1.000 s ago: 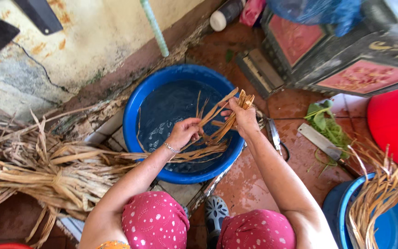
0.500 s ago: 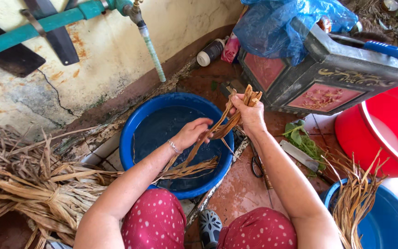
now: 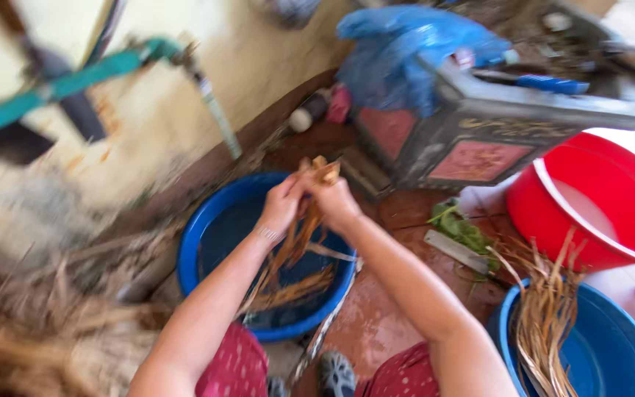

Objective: The person sits on a tiled floor and repeatedly dips bundles of dried plant strips into a blue basin of water, then pulls them apart and places them into a second blue basin. The process is repeated continuously with the same materials.

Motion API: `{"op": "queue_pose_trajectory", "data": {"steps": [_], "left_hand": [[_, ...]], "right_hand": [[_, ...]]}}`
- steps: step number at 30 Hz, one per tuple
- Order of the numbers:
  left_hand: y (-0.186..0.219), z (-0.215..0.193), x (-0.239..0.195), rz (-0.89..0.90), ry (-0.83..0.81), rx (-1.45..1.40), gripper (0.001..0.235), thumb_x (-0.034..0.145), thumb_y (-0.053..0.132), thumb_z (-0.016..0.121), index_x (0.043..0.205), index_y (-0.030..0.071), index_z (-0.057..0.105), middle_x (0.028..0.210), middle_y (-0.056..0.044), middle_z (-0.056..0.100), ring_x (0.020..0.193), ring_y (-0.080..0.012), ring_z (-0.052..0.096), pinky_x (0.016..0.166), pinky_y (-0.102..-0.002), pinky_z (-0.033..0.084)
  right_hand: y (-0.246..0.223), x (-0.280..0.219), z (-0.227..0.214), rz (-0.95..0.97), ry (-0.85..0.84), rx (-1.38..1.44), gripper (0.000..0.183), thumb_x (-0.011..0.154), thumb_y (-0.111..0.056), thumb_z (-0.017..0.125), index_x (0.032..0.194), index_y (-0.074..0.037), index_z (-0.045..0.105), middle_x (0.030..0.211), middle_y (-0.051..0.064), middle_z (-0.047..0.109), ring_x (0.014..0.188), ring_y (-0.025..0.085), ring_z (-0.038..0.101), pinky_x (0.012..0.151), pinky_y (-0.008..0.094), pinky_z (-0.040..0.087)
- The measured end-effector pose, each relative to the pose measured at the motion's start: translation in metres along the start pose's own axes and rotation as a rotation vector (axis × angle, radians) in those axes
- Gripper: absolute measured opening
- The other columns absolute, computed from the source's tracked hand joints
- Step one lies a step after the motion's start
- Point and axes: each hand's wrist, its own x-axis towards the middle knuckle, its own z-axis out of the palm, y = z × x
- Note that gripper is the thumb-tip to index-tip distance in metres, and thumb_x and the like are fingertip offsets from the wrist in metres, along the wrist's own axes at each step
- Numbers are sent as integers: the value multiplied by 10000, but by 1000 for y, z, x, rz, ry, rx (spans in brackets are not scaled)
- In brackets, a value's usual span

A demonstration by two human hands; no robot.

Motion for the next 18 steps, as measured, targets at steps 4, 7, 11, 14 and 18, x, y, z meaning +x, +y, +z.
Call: {"op": "queue_pose_trajectory", "data": {"steps": [4, 7, 11, 14, 18], "left_hand": [[4, -6, 5, -58, -6, 38, 310, 1065, 296, 542, 944, 38, 665, 617, 4, 548, 486, -85, 472, 456, -253, 379], [0, -5, 18, -43, 11, 136, 304, 1064, 250, 503, 959, 8, 654, 626, -10, 574, 498, -99, 516, 454, -270, 411], [4, 6, 32, -34, 57, 341, 335, 1013, 196, 478, 1246, 76, 686, 616, -32, 592, 483, -127, 531, 444, -298, 437], [7, 15, 37, -69, 98, 557, 368, 1017, 247, 505, 1273, 66, 697, 640, -79, 643, 530, -176, 588, 504, -348, 482], [7, 20, 48, 104, 96, 960, 464, 949, 290, 486, 1341, 133, 680, 640, -138, 719, 655, -249, 690, 681, -403, 541]], "right_hand": [[3, 7, 7, -11, 2, 64, 162, 924, -164, 678, 954, -11, 719, 701, 120, 693, 481, 240, 646, 431, 382, 540], [9, 18, 12, -59, 140, 89, 233, 989, -246, 680, 915, -26, 699, 628, 93, 641, 403, 204, 576, 356, 367, 471], [13, 35, 8, -52, 290, 56, 268, 1014, -255, 631, 879, -27, 675, 630, 90, 635, 385, 209, 554, 337, 374, 450], [18, 48, 1, -125, 366, 37, 240, 1015, -233, 656, 937, -11, 702, 757, 67, 692, 578, 186, 641, 467, 350, 510], [23, 69, -11, -226, 434, 41, 231, 994, -203, 693, 964, 22, 734, 877, 83, 745, 778, 181, 712, 639, 310, 570]]}}
